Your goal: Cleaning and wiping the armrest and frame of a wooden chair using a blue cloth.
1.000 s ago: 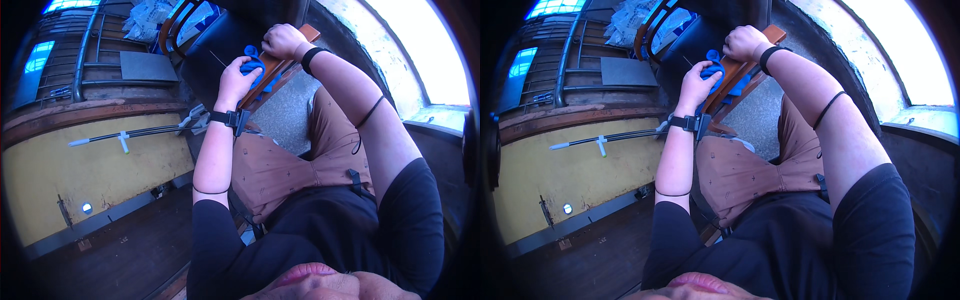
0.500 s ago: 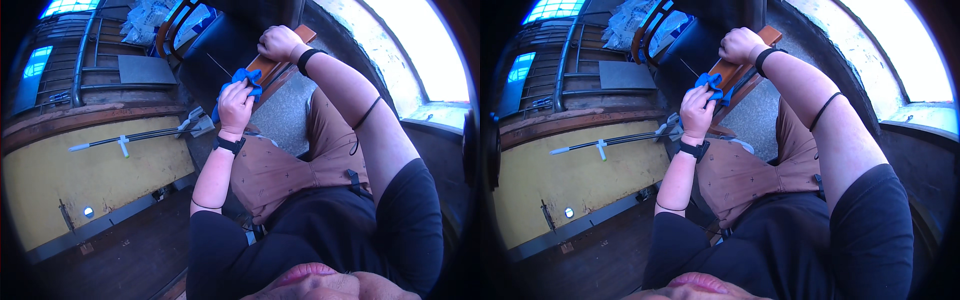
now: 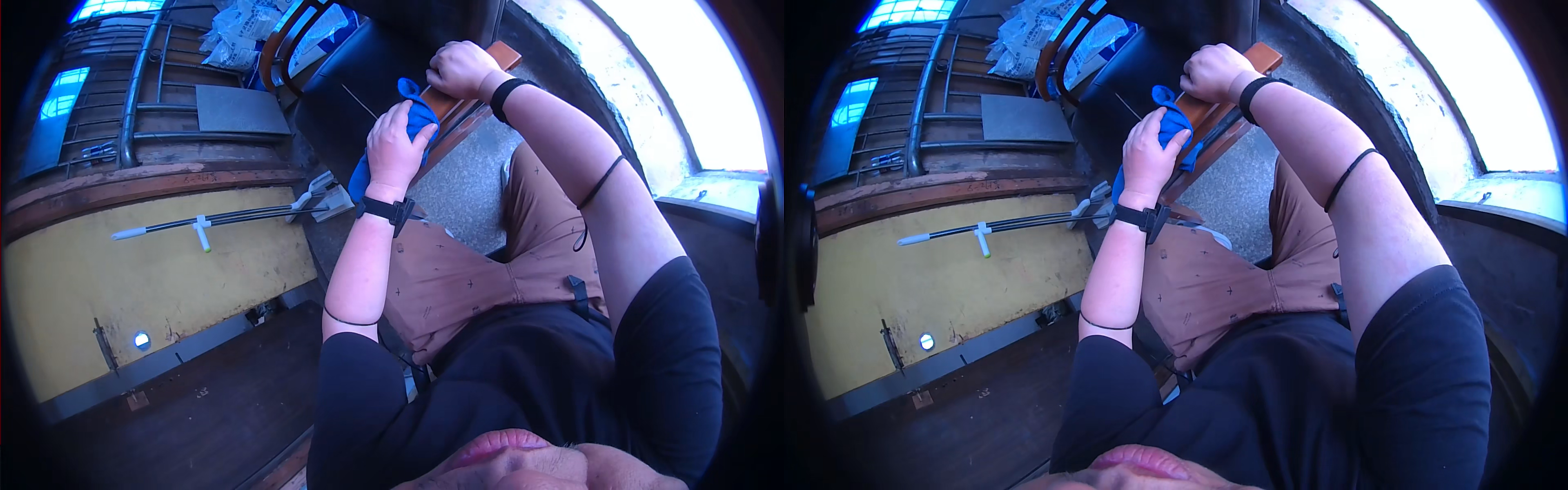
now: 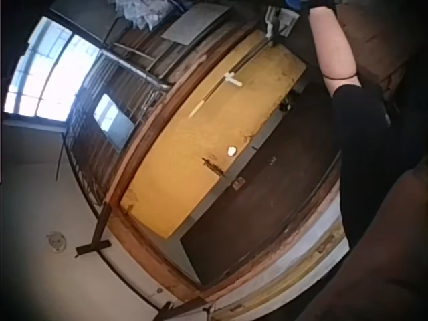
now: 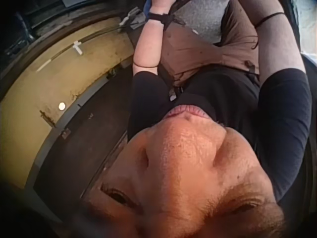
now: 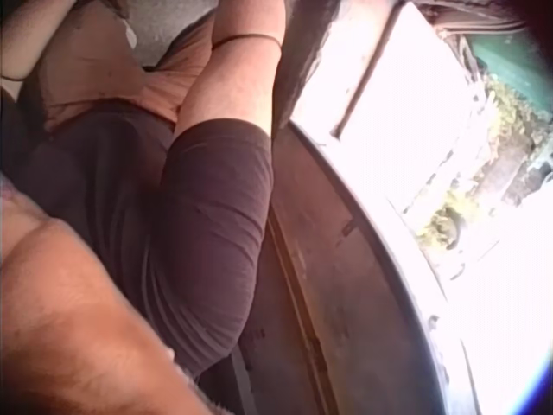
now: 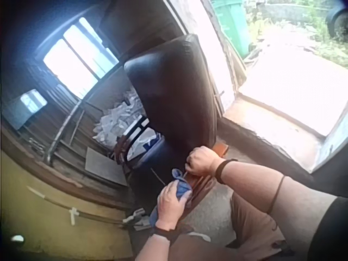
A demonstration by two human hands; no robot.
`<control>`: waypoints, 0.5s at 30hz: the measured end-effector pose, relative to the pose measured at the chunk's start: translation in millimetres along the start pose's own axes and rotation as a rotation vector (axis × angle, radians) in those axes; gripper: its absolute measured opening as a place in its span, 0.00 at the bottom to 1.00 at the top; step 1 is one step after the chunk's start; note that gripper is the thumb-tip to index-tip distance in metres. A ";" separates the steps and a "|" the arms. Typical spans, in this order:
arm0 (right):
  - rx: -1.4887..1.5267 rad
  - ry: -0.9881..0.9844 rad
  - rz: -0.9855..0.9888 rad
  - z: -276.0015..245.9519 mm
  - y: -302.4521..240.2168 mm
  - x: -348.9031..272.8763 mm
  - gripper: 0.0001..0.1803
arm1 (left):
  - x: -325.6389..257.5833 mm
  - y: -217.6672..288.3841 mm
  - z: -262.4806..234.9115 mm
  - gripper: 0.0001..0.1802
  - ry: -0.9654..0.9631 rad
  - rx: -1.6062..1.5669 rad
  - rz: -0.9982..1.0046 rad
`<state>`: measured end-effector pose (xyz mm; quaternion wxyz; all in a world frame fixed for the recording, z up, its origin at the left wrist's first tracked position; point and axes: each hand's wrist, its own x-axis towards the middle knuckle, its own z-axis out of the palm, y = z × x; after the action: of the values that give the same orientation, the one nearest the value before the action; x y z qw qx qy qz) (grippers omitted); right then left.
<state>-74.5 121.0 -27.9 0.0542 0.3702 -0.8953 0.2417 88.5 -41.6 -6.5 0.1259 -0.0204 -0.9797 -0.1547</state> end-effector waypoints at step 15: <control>-0.029 0.018 0.009 -1.2 -0.8 -0.7 0.22 | 21.8 3.6 -25.8 0.33 -0.275 -0.192 -0.350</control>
<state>-73.6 121.6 -26.8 0.0666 0.3630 -0.8999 0.2324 73.9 -46.2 23.9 -0.0398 0.1168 -0.9571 -0.2622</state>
